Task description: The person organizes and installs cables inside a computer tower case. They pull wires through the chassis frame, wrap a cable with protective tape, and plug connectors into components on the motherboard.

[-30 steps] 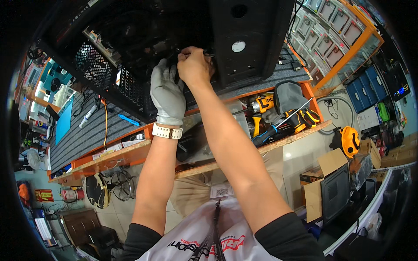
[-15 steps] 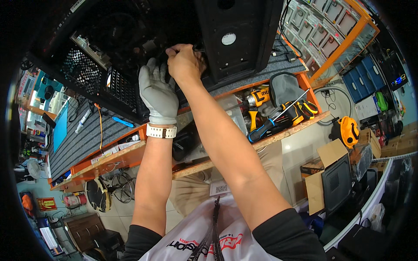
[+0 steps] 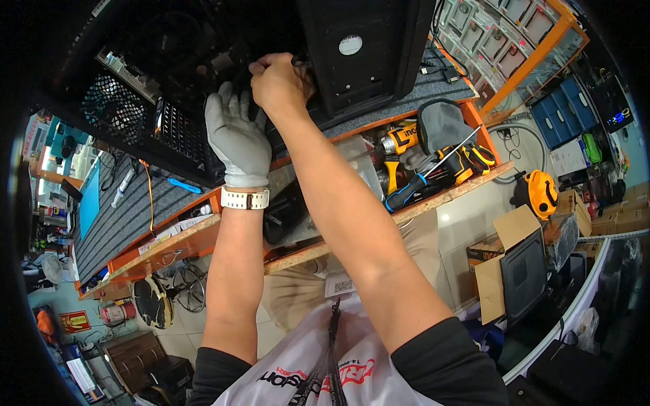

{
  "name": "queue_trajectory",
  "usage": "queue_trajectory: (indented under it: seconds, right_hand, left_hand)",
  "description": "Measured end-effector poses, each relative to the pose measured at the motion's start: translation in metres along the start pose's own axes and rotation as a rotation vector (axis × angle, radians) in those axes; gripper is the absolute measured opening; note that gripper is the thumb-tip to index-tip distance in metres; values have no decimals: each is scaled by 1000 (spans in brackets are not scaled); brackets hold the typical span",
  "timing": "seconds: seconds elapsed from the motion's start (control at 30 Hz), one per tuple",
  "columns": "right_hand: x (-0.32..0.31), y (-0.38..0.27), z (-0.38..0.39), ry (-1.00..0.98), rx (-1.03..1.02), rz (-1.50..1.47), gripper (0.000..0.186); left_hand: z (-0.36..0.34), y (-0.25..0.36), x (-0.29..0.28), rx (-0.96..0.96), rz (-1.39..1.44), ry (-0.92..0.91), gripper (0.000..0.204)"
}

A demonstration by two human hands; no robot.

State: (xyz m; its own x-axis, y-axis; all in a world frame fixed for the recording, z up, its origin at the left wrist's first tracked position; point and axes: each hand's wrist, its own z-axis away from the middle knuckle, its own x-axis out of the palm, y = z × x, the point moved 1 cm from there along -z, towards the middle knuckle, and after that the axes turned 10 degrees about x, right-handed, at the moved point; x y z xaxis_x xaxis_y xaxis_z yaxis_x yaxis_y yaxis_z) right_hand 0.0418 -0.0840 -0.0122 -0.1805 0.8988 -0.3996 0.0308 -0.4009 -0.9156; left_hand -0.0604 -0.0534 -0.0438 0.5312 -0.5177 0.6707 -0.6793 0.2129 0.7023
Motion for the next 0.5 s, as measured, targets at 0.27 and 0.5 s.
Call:
queue_trajectory:
  seconds: [0.27, 0.5]
  right_hand:
    - [-2, 3, -3, 11, -23, 41, 25]
    - [-4, 1, -3, -20, -20, 54, 27]
  left_hand:
    - [0, -5, -1, 4, 94, 50, 74]
    - [-1, -4, 1, 10, 19, 24, 90]
